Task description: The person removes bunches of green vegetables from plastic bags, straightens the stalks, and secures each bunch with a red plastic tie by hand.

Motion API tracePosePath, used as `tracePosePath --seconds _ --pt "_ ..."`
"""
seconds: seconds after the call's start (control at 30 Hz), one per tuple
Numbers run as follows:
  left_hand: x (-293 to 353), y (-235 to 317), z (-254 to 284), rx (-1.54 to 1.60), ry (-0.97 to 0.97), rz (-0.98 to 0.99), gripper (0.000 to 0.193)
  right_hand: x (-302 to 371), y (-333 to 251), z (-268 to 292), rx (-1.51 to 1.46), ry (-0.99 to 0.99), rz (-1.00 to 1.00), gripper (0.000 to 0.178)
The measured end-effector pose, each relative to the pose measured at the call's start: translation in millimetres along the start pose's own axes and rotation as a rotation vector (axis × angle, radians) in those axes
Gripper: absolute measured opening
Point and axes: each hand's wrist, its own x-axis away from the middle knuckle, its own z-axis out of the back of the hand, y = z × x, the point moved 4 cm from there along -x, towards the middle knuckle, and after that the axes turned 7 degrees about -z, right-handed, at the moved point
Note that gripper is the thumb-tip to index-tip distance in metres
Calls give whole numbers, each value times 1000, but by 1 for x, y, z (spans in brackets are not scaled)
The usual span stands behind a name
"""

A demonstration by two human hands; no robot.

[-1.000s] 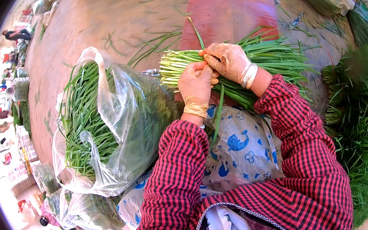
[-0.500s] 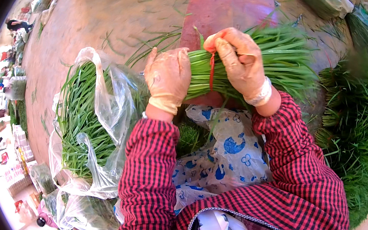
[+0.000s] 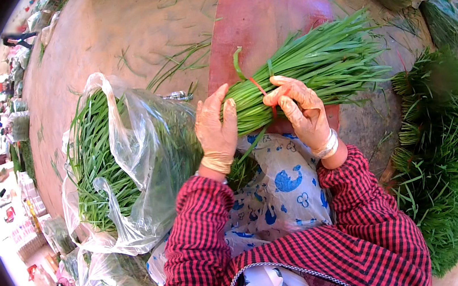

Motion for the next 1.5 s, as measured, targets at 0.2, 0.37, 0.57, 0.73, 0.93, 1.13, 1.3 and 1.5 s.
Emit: tracePosePath --seconds 0.2,0.37,0.57,0.73,0.93,1.13,1.3,1.5 --pt "-42 39 18 -230 -273 -93 43 22 -8 11 133 -66 99 7" --pt "-49 26 -12 174 -349 160 33 30 -20 8 142 -97 134 8" --pt "-62 17 20 1154 -117 322 23 34 -14 11 138 -83 148 8" --pt "-73 11 52 667 54 300 39 40 -21 12 190 -76 150 6" --pt "-30 -10 6 578 -674 349 39 77 -8 17 140 -172 66 7" --pt "-28 24 11 190 -555 -52 21 69 -7 19 126 -180 95 9" --pt "-29 22 16 14 -567 -72 15 70 -6 17 137 -181 59 7" --pt "-16 -17 31 937 -487 547 23 73 -4 15 145 -183 58 7"
